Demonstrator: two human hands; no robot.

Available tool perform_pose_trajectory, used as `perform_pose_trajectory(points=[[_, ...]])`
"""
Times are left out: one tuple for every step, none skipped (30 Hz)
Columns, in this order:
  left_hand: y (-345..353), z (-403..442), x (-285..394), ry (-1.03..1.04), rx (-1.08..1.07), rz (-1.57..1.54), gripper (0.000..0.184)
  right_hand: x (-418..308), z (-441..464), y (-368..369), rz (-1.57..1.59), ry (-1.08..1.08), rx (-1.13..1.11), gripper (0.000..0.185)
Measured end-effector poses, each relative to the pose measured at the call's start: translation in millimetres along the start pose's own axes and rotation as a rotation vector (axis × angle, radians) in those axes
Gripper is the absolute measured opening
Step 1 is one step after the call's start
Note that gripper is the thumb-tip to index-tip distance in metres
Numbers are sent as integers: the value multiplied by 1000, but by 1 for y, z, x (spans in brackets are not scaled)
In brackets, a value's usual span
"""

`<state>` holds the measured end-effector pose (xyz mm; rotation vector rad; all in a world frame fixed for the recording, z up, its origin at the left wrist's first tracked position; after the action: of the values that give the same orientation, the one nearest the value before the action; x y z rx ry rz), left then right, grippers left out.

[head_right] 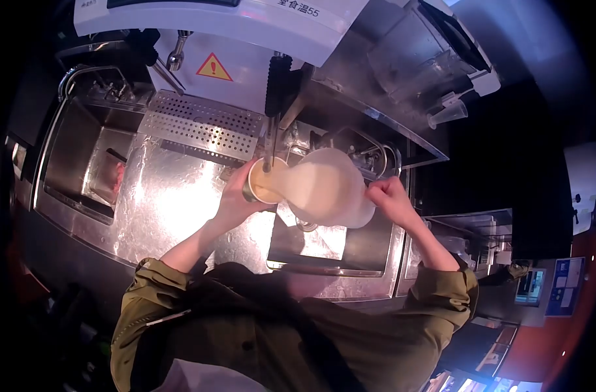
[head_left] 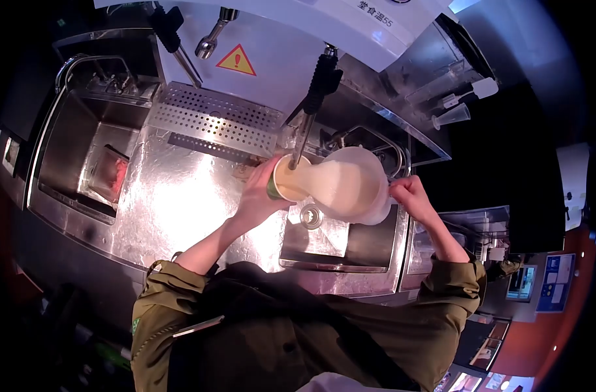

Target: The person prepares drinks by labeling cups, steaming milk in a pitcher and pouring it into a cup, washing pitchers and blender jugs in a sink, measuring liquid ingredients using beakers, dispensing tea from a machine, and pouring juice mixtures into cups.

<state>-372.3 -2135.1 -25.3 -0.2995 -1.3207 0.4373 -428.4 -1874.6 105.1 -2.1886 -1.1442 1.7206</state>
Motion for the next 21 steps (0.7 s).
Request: perform_pose_trajectory(points=[[0,0,-1,-6,-2,-3,92,-2,0,0,-11,0,6,25],[1,0,-2,-11,-3,-6,92,-4,0,-1,-22,0,13,24],[2,1,-3,-15,-4,-8,93,-7,0,-2,-33,-1,19,24],[3,2,-4,-13,5,-18,93,-9,0,-3,-51,-2,22,24],[4,2,-5,-12,14,-27,93,-12,0,-5,-69,-2,24,24],[5,2,-6,-10,24,-36,93,-15,0,-6,-88,-3,26,23],[6,2,-6,4,34,-44,93,-20,-1,-7,-108,-8,30,23],[7,1,-6,17,44,-52,93,-25,-1,-7,-129,-12,33,23],[8,1,-6,30,55,-59,92,-31,-2,-7,-149,-17,35,23],[8,2,-6,46,67,-74,92,-35,-3,-6,-145,-14,49,23],[9,2,-5,63,80,-89,91,-39,-5,-6,-142,-12,64,24],[9,3,-4,80,93,-104,91,-42,-6,-6,-139,-10,79,24],[10,3,-5,84,96,-128,91,-43,-7,-7,-151,-19,81,24],[10,3,-6,88,97,-151,91,-42,-6,-9,-161,-28,82,23],[11,3,-6,90,97,-174,91,-42,-6,-10,-171,-36,83,23],[12,3,-7,80,93,-176,90,-44,-6,-10,-177,-33,79,23],[12,3,-7,70,89,-178,90,-46,-7,-10,-182,-30,75,23],[12,3,-6,60,84,-179,90,-47,-7,-10,-187,-26,71,23],[10,4,-4,66,90,-175,88,-48,-7,-10,-196,-30,79,23],[7,5,-1,72,96,-171,86,-49,-7,-10,-205,-33,87,23],[5,5,2,78,102,-167,85,-49,-8,-10,-214,-37,96,23]])
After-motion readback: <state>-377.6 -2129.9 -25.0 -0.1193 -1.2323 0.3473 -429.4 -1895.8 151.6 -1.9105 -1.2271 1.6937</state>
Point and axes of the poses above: each hand's wrist, its own z-axis towards the middle knuckle, its own y-axis out of the palm, x = y × z, the point moved 6 cm from there along z, towards the middle knuckle, and after that the axes turned 9 degrees about z, right-handed, at the moved point
